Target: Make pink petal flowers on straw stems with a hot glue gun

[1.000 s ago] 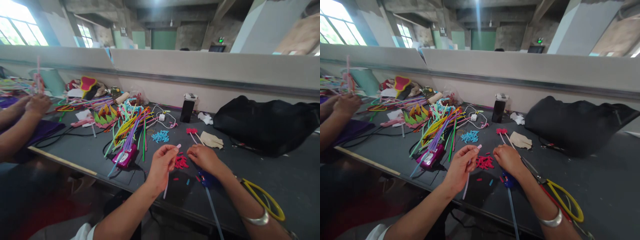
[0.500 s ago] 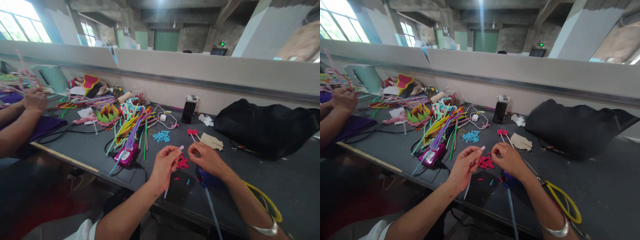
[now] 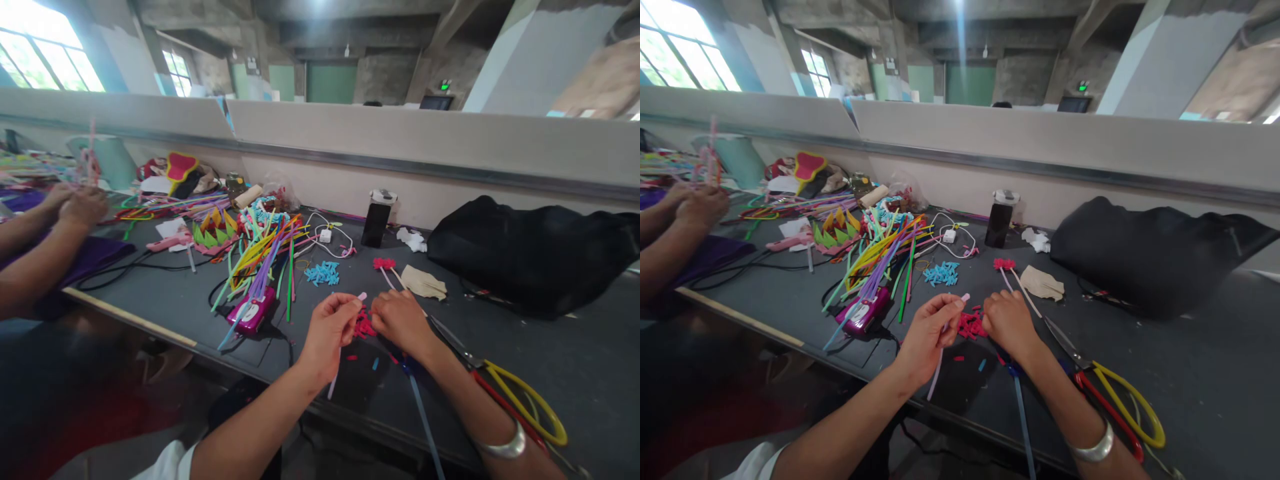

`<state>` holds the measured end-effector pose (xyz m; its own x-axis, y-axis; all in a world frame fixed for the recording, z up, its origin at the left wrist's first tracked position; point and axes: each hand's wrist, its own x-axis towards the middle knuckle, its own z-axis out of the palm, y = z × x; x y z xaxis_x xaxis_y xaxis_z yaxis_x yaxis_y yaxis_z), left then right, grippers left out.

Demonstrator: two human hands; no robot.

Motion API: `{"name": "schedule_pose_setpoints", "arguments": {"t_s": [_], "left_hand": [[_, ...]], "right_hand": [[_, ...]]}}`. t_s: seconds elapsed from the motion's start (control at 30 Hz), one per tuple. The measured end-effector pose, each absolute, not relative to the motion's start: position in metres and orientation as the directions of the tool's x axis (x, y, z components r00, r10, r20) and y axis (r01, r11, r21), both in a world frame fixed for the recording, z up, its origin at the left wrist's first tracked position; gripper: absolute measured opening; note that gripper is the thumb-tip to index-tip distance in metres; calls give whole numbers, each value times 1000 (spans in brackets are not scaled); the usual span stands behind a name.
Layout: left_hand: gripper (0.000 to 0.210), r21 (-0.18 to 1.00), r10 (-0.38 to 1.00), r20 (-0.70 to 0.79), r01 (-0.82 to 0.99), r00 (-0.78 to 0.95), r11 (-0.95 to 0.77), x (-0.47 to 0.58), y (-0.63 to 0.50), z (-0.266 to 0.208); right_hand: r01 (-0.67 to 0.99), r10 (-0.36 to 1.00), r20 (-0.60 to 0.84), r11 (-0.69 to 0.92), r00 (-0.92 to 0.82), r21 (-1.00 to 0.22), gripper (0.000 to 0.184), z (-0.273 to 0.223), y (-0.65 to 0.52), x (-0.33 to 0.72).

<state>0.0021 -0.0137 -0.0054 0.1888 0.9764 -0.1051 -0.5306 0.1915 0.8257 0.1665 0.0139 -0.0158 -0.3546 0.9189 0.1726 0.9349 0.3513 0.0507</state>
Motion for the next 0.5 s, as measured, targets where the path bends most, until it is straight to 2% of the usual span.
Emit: {"name": "schedule_pose_setpoints", "arguments": {"t_s": [0.07, 0.13, 0.23, 0.3, 0.5], "left_hand": [[19, 826, 974, -118, -525, 191, 203, 1, -14, -5], [20, 827, 971, -132, -518, 199, 219, 1, -14, -5], [22, 823, 968, -139, -519, 209, 230, 1, -15, -5], [22, 821, 967, -139, -520, 215, 234, 1, -15, -5], [23, 819, 963, -148, -517, 227, 248, 2, -17, -5]], "right_hand": [[935, 910, 223, 352, -351, 37, 15, -2, 8, 166], [924, 891, 285, 381, -354, -42, 11, 13, 0, 165], [823, 865, 360, 466, -348, -325, 8, 30, -13, 165], [757, 860, 382, 491, -339, -432, 8, 37, -20, 166], [738, 834, 451, 517, -319, -433, 12, 41, -23, 170]]}}
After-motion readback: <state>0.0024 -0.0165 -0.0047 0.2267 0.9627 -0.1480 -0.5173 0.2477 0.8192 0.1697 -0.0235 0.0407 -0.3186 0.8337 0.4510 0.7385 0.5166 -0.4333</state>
